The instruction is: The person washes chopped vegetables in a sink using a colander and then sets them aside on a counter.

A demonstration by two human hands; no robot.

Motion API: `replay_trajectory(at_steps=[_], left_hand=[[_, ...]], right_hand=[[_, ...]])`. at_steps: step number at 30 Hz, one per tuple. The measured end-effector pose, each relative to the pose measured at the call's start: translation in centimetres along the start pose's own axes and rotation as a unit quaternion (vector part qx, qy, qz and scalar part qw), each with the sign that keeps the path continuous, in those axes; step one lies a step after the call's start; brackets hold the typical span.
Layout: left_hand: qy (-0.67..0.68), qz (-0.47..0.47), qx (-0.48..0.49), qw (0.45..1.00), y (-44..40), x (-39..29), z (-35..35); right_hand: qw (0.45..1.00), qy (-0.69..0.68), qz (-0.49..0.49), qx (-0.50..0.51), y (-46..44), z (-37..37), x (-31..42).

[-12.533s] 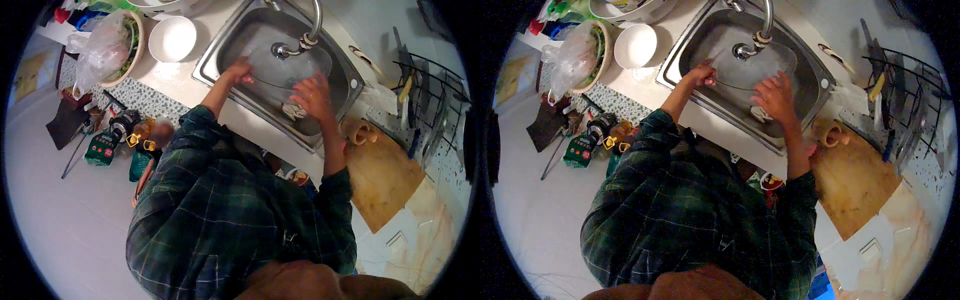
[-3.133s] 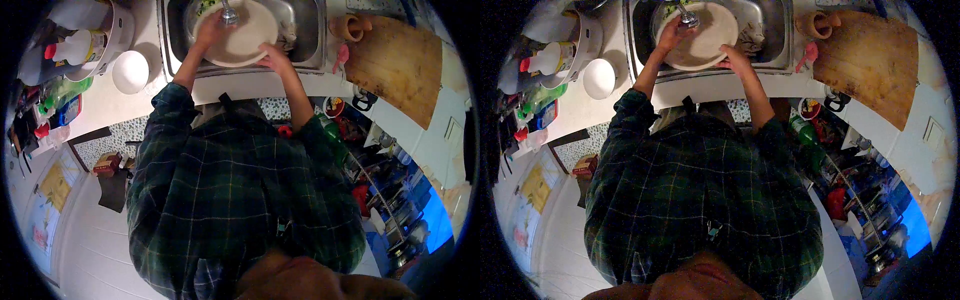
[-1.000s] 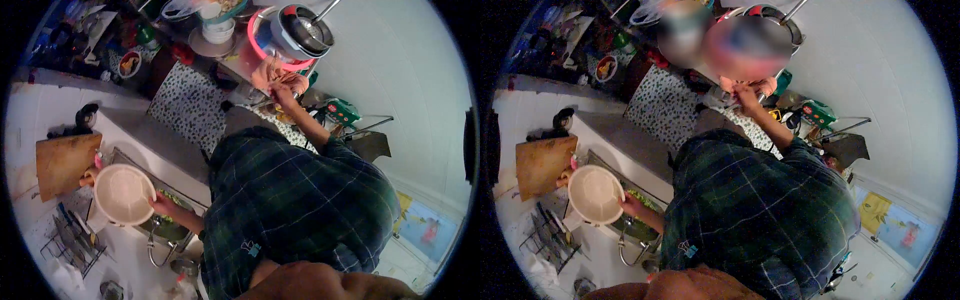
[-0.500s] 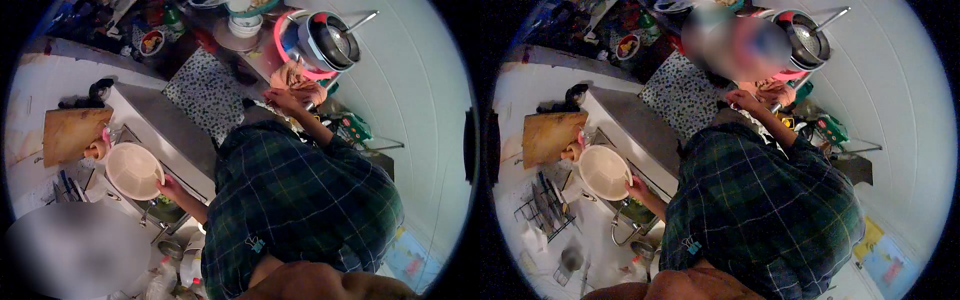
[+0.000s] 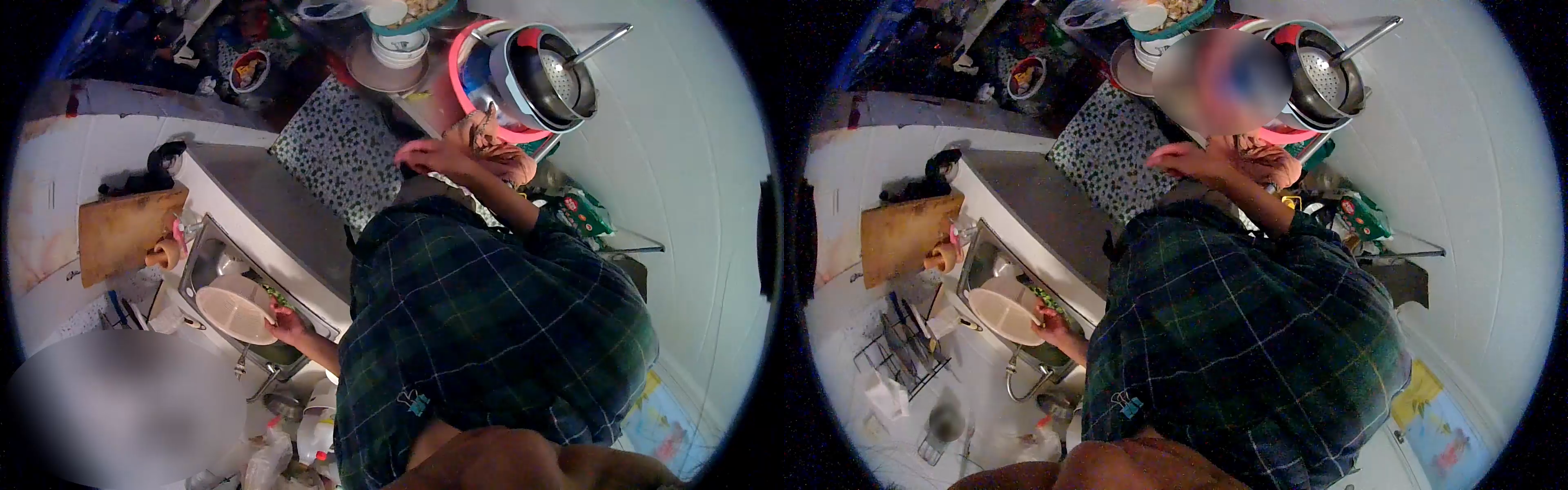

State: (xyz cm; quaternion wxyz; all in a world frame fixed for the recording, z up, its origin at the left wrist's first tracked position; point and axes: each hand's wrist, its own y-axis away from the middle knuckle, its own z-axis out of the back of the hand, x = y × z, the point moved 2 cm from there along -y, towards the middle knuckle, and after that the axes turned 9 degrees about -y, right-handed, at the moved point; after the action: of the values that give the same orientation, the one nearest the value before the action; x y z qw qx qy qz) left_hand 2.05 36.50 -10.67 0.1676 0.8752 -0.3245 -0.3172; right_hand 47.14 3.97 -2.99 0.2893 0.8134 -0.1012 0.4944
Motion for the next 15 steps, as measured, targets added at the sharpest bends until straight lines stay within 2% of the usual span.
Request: replay_trajectory(at_steps=[1,2,3,5,7,9,11,12,15], left_hand=[[0.005,-0.005,-0.028,1.0,0.4,0.2,-0.8],[0.009,-0.01,-0.056,0.998,0.7,0.2,-1.6],[0.01,0.0,-0.057,0.998,-0.3,-2.5,-1.5],[-0.001,0.007,-0.046,0.999,-0.1,-2.1,-2.9],[-0.026,0.022,-0.03,0.999,-0.4,-2.0,-3.3],[-0.057,0.045,0.012,0.997,-1.9,-2.7,-3.8],[-0.085,0.069,0.055,0.992,-2.9,-3.0,-4.2],[-0.088,0.073,0.055,0.992,-3.3,-2.9,-4.3],[-0.091,0.041,-0.051,0.994,-3.5,-1.8,-5.7]], right_hand=[[0.997,0.051,0.041,0.043,0.6,-2.1,3.2],[0.995,0.016,0.028,0.09,1.4,-4.3,6.2],[0.991,-0.008,0.013,0.129,1.5,-9.9,9.5],[0.951,-0.077,0.083,0.289,4.0,-13.7,15.2],[0.822,-0.208,0.195,0.493,6.1,-16.5,19.3],[0.765,-0.28,0.223,0.535,7.9,-18.4,22.1],[0.741,-0.325,0.168,0.563,8.5,-19.4,23.9],[0.742,-0.328,0.17,0.56,8.5,-19.7,24.2],[0.701,-0.385,0.152,0.581,8.8,-20.8,24.2]])
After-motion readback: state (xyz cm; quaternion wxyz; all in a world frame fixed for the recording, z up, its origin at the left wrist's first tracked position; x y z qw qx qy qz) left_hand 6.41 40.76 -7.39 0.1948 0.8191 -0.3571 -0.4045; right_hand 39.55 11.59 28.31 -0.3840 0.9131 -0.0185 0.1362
